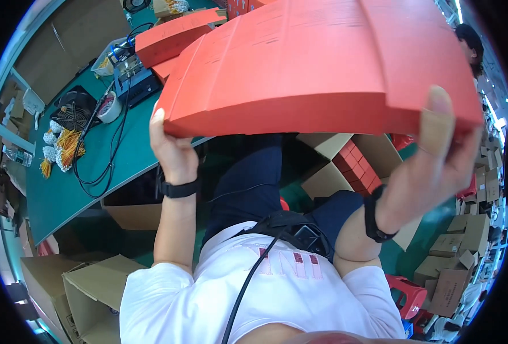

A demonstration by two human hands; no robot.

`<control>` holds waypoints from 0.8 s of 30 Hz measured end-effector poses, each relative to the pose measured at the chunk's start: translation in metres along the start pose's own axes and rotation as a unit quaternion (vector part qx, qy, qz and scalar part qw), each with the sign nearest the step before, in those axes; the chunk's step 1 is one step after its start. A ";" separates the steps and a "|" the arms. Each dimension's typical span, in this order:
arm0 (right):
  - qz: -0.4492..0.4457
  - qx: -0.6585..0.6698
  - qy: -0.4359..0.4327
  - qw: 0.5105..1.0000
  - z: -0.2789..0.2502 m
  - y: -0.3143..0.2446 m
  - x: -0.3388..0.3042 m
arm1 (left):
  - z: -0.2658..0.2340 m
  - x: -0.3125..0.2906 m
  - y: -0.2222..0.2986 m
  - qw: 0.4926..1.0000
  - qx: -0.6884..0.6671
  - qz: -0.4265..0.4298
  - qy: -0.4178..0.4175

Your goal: Packaging handheld electronic devices into red boxes and then into larger shipping cartons on an assembly line.

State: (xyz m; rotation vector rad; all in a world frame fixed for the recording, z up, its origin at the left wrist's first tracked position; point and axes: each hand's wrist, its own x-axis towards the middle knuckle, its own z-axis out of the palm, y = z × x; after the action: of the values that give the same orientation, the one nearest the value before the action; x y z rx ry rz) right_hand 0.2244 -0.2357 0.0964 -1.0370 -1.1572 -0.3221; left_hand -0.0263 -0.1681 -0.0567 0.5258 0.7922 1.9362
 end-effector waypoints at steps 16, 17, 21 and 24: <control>0.230 0.109 -0.290 0.922 0.069 0.046 -0.032 | -0.062 -0.016 0.141 0.935 0.345 0.030 0.078; 0.222 0.064 -0.327 0.916 0.080 0.060 -0.033 | -0.054 -0.012 0.146 0.897 0.438 0.023 0.064; 0.095 -0.129 -0.390 0.907 0.131 0.121 -0.028 | -0.029 0.031 0.153 0.731 0.676 0.097 0.007; 0.041 -0.215 -0.444 0.869 0.163 0.148 -0.017 | -0.019 0.057 0.157 0.681 0.727 0.092 -0.003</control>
State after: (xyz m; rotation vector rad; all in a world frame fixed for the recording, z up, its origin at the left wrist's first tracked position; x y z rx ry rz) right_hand 0.2219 -0.0323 0.0113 -1.7160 -1.9063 -0.0052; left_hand -0.1602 -0.1777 0.0436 1.5484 2.2966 1.0277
